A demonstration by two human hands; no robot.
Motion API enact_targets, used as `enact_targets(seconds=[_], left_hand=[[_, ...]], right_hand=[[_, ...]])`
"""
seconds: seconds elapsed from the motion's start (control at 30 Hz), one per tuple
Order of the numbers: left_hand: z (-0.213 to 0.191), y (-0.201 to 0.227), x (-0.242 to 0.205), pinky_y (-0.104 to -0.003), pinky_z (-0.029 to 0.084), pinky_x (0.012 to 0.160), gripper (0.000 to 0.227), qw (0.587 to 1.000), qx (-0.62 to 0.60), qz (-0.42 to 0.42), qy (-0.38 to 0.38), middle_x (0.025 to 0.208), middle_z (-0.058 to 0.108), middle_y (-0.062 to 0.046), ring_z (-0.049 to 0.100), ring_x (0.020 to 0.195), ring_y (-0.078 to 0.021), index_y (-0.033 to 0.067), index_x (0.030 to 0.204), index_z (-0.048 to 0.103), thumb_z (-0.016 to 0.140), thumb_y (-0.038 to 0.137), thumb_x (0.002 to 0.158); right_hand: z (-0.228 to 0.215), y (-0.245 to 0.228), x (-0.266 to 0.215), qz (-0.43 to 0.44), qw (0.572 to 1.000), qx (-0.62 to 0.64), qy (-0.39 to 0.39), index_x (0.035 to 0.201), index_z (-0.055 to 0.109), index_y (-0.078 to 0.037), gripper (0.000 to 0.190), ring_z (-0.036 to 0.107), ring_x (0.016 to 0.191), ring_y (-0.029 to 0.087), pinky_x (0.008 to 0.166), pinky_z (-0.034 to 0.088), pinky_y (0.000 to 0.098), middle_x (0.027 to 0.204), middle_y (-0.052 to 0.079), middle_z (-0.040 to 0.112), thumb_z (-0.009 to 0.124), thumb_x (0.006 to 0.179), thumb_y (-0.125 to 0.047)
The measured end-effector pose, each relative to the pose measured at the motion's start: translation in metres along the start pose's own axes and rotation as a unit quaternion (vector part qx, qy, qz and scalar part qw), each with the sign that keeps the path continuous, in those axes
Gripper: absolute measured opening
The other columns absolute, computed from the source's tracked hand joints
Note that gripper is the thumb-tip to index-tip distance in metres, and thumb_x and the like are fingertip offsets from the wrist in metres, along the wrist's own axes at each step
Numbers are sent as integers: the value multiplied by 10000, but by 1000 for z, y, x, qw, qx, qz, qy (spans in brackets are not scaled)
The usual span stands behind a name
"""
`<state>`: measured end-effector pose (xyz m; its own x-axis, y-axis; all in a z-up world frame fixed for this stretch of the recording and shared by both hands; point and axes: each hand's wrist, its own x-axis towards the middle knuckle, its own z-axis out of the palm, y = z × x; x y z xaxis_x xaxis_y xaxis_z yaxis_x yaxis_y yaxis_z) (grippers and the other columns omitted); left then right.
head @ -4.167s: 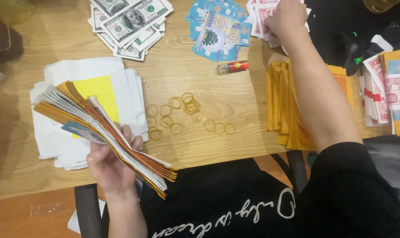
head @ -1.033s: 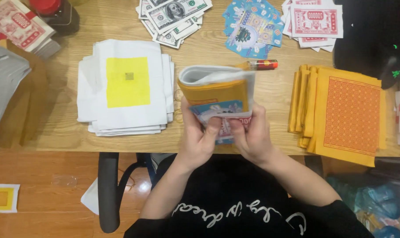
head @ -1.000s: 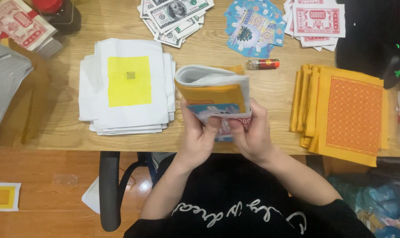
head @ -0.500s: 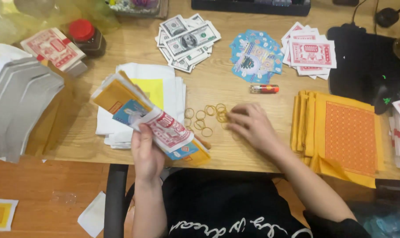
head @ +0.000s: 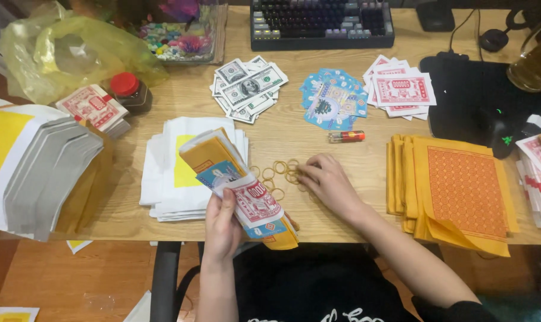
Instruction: The person assembles bundles of joss paper by layering various types of ritual paper and fake currency over a larger yellow sheet, then folding and securing the bundle with a rubber band.
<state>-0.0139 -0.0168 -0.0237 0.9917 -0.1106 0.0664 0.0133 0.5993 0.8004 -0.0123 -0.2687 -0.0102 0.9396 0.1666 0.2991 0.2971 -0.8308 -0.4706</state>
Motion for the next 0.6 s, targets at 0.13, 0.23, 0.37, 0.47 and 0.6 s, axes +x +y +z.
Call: enact_targets(seconds=[0.13, 0.23, 0.37, 0.47, 0.6], left_hand=[[9, 11, -4, -368, 610, 712, 373, 1000, 10, -8, -19, 988, 718, -176, 720, 849, -212, 27, 1271, 512, 462, 276, 998], [15, 20, -5, -367, 615, 683, 365, 999, 13, -9, -36, 953, 721, -173, 730, 824, -216, 27, 1258, 521, 471, 273, 992], [21, 16, -7, -310, 593, 653, 324, 996, 41, -25, -69, 888, 715, -121, 702, 763, -139, 28, 1177, 547, 482, 286, 992], [27, 4, -11, -301, 576, 655, 294, 990, 86, -45, -106, 882, 706, -104, 648, 763, -116, 30, 1136, 571, 508, 273, 984], [63, 17, -10, -277, 537, 657, 227, 976, 140, -52, -161, 855, 665, -34, 558, 762, -85, 46, 1080, 603, 540, 243, 986]], right_hand=[[3, 4, -1, 41, 998, 51, 18, 954, 730, -128, 107, 636, 907, 243, 824, 516, 356, 930, 37, 630, 713, 864, -184], [0, 7, 0, 77, 991, 103, 30, 930, 750, -132, 87, 662, 884, 250, 809, 536, 349, 914, 42, 655, 720, 857, -170], [-17, -3, 1, 109, 982, 148, 50, 884, 767, -114, 83, 687, 815, 240, 733, 548, 334, 891, 59, 698, 751, 822, -167], [-26, -14, -3, 134, 963, 228, 41, 883, 763, -77, 94, 675, 782, 200, 705, 545, 307, 895, 76, 711, 756, 800, -119], [-34, -23, -15, 132, 932, 339, -6, 915, 748, -53, 142, 629, 793, 133, 714, 540, 267, 903, 56, 679, 748, 781, -5]])
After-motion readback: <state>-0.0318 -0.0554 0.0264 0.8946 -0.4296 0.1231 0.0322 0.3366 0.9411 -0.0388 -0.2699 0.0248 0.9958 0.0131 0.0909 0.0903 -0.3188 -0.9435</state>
